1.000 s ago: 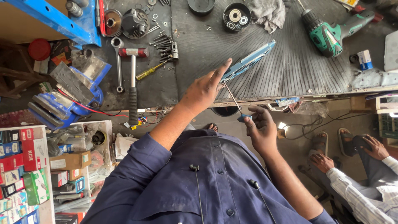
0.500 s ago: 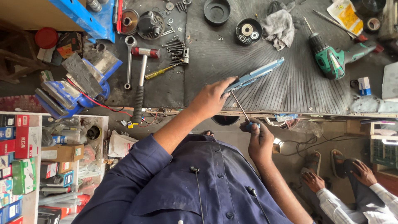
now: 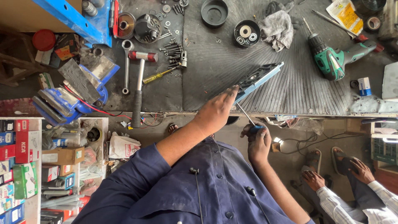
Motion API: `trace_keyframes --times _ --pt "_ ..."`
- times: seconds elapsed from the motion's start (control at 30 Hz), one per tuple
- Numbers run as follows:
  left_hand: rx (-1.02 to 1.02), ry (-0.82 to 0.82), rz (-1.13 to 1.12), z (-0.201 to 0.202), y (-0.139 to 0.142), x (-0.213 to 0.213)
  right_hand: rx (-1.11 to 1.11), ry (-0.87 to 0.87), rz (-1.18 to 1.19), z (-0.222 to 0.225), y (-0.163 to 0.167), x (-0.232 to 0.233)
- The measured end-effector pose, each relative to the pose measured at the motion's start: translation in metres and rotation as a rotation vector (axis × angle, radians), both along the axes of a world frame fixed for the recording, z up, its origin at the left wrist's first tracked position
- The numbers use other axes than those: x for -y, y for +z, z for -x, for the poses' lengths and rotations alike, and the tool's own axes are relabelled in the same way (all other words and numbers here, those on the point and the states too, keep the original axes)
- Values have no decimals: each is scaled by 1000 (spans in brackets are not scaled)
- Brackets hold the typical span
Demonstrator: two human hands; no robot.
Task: The person reassembles a blue gearbox housing at a workbench, pressing bearings into the housing bores by hand, seating them with a mallet, and driving a screw into the housing with a screwdriver. They pick small parts from the bench and a box and fit them into the housing.
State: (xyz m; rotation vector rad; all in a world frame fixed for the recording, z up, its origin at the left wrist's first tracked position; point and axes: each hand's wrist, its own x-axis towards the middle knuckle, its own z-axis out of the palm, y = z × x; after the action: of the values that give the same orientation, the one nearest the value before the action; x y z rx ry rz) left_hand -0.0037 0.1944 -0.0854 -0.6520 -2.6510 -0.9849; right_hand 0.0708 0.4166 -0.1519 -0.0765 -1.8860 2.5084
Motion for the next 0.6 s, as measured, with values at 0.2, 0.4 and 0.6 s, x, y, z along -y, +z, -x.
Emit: trace_keyframes --times 0.2,0.4,0.6 --pt "-22 -5 10 3 4 2 151 6 247 6 -1 -1" --pt "78 -32 -79 10 9 6 398 12 320 12 29 -8" --pt "235 -34 -242 18 14 25 -29 72 -534 20 56 5"
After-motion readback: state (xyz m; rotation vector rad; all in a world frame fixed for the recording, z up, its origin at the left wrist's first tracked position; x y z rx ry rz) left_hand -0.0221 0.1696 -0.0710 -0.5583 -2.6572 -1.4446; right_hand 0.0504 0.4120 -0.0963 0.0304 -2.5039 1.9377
